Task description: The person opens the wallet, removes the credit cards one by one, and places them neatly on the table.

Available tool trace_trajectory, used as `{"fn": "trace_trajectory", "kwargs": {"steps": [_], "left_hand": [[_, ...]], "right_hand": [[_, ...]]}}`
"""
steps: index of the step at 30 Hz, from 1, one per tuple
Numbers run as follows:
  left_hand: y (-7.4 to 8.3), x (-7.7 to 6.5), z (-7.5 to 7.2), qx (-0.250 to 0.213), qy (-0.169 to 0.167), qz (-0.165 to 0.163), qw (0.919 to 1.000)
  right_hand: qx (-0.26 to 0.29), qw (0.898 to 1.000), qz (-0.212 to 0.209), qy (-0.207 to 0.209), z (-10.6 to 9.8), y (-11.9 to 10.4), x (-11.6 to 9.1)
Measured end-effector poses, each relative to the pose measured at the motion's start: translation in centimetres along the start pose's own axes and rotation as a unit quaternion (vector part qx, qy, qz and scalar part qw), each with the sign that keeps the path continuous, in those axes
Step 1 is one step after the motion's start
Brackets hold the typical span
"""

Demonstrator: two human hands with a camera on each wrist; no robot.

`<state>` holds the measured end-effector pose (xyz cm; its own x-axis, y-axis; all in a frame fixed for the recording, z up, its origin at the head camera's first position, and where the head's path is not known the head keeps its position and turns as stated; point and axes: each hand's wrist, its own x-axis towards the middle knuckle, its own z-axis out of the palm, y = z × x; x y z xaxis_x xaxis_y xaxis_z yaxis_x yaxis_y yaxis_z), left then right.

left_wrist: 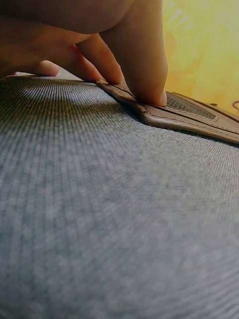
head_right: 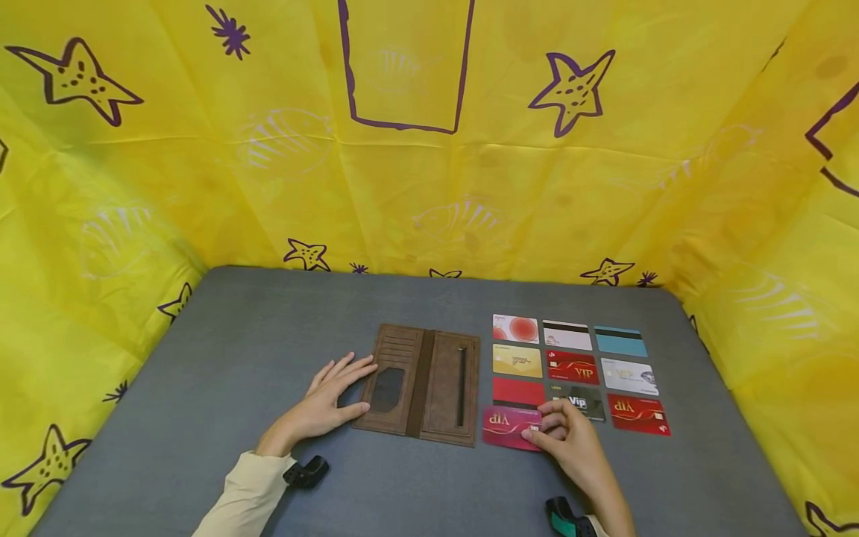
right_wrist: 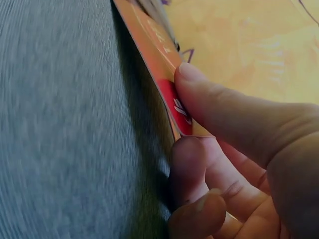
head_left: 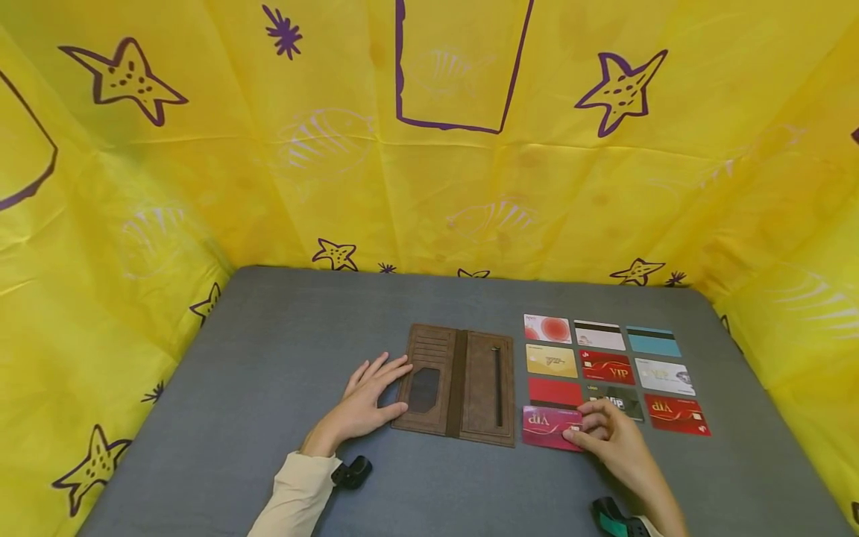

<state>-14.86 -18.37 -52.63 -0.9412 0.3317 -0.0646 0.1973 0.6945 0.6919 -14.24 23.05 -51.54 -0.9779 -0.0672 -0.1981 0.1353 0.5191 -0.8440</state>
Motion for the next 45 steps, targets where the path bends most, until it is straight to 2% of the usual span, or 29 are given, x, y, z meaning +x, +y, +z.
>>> {"fn": "trace_trajectory", "kwargs": {"steps": [14, 27, 33, 38, 45], "left_hand": [[0.1, 0.0, 0.1, 0.008, 0.005, -0.003, 1.0000], [0.9, 0.1, -0.2, 0.035, 0.006, -0.012, 0.9993], [1.3, 0.2, -0.5, 0.048, 0.011, -0.010, 0.9988], [1.2, 0.3, -0.6, 0.044, -0.001, -0.007, 0.9990], [1.0, 0.3, -1.0, 0.018, -0.028, -0.007, 0.9994]], "right_hand": [[-0.075, 0.997, 0.022, 0.018, -0.5, 0.2, 0.0], [-0.103, 0.994, 0.023, 0.016, -1.0, 0.5, -0.4], [-0.111, 0.993, 0.027, 0.001, -1.2, 0.4, -0.3], [-0.125, 0.992, 0.034, -0.013, -1.5, 0.4, -0.4], [-0.133, 0.991, 0.023, -0.013, -1.6, 0.5, -0.5]]}}
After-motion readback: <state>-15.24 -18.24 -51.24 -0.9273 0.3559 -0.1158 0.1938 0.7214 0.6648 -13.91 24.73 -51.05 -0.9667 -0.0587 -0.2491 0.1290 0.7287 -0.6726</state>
